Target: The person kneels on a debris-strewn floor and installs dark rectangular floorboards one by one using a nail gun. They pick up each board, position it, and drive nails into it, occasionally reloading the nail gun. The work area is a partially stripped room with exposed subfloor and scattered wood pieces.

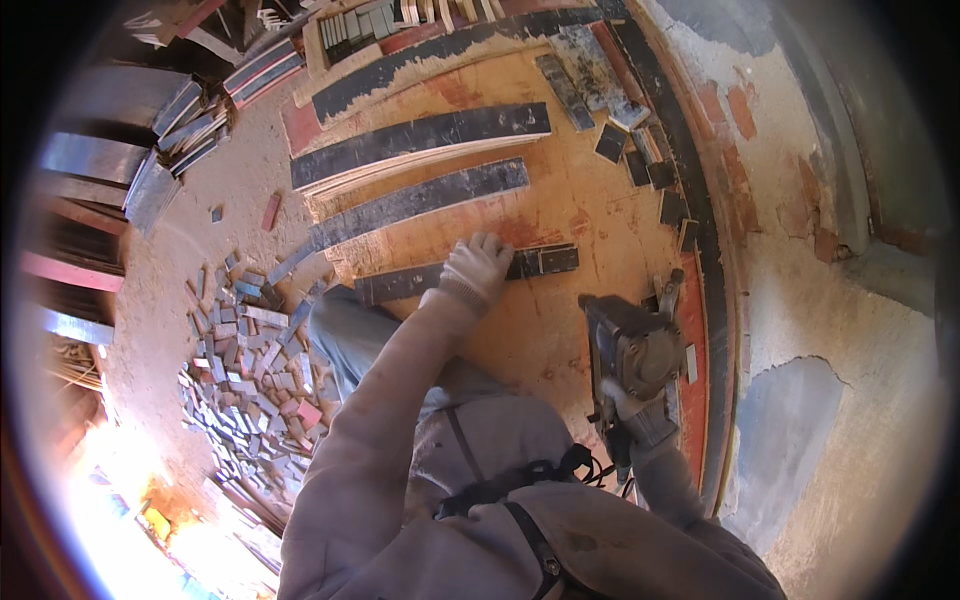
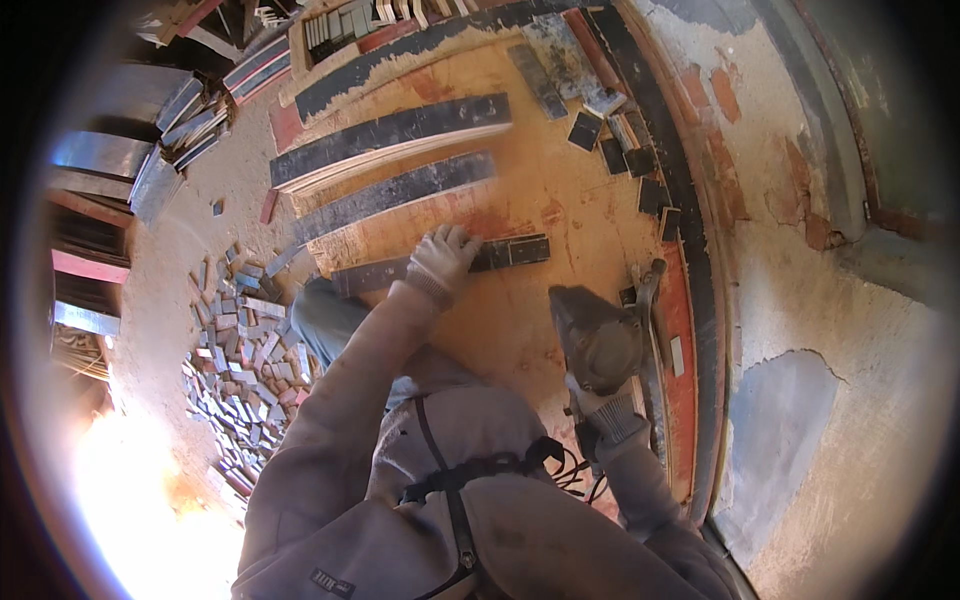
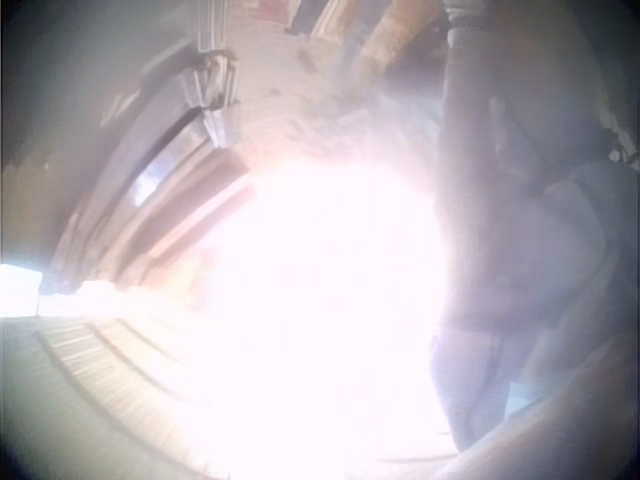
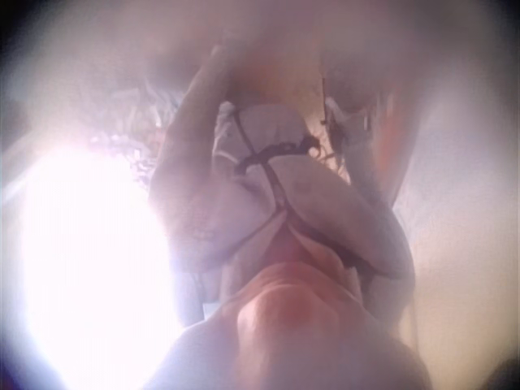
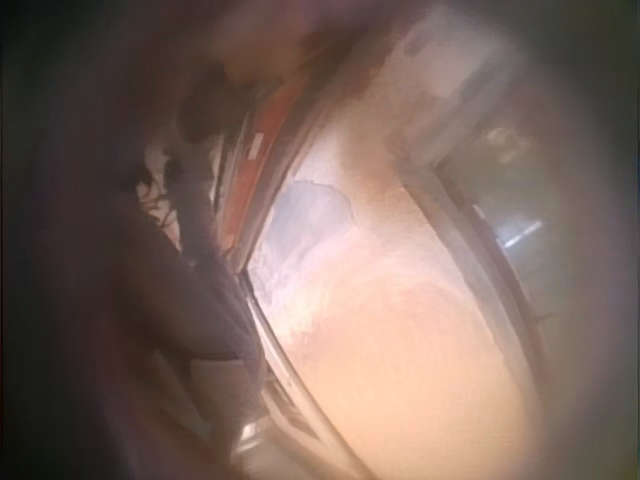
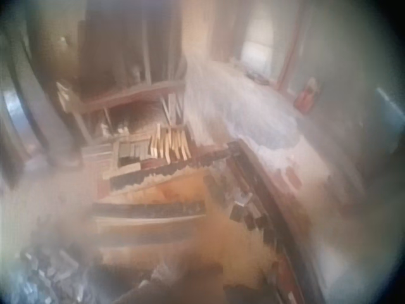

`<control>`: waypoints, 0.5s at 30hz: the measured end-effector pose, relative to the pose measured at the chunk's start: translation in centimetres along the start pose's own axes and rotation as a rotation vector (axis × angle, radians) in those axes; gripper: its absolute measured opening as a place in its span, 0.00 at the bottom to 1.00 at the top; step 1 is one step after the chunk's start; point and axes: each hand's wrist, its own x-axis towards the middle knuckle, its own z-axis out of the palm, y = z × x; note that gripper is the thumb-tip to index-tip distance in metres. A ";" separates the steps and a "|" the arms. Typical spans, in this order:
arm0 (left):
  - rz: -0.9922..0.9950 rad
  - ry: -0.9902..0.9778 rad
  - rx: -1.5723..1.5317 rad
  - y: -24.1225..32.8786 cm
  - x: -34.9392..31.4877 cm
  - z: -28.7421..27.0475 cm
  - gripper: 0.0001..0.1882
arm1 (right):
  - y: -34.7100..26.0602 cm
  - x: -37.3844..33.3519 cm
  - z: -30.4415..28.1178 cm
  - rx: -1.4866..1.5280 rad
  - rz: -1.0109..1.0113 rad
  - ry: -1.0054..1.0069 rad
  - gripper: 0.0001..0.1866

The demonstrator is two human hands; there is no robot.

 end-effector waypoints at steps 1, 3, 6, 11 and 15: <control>0.031 0.110 -0.022 0.5 0.0 -0.5 0.27 | 0.7 0.3 0.0 -0.083 0.037 0.044 0.21; 0.048 0.115 -0.061 1.9 -0.8 -2.2 0.27 | 3.2 1.3 0.2 -0.106 0.035 0.055 0.25; 0.055 0.219 -0.160 2.8 -3.6 -6.5 0.27 | 8.0 2.6 0.5 -0.035 -0.014 0.019 0.32; -0.140 0.258 -0.018 -4.6 -12.2 -15.6 0.33 | 11.7 4.3 0.9 -0.122 -0.061 -0.014 0.40; -0.489 0.138 0.012 -8.4 -12.9 -14.1 0.42 | 9.6 4.0 1.5 0.276 -0.018 -0.013 0.43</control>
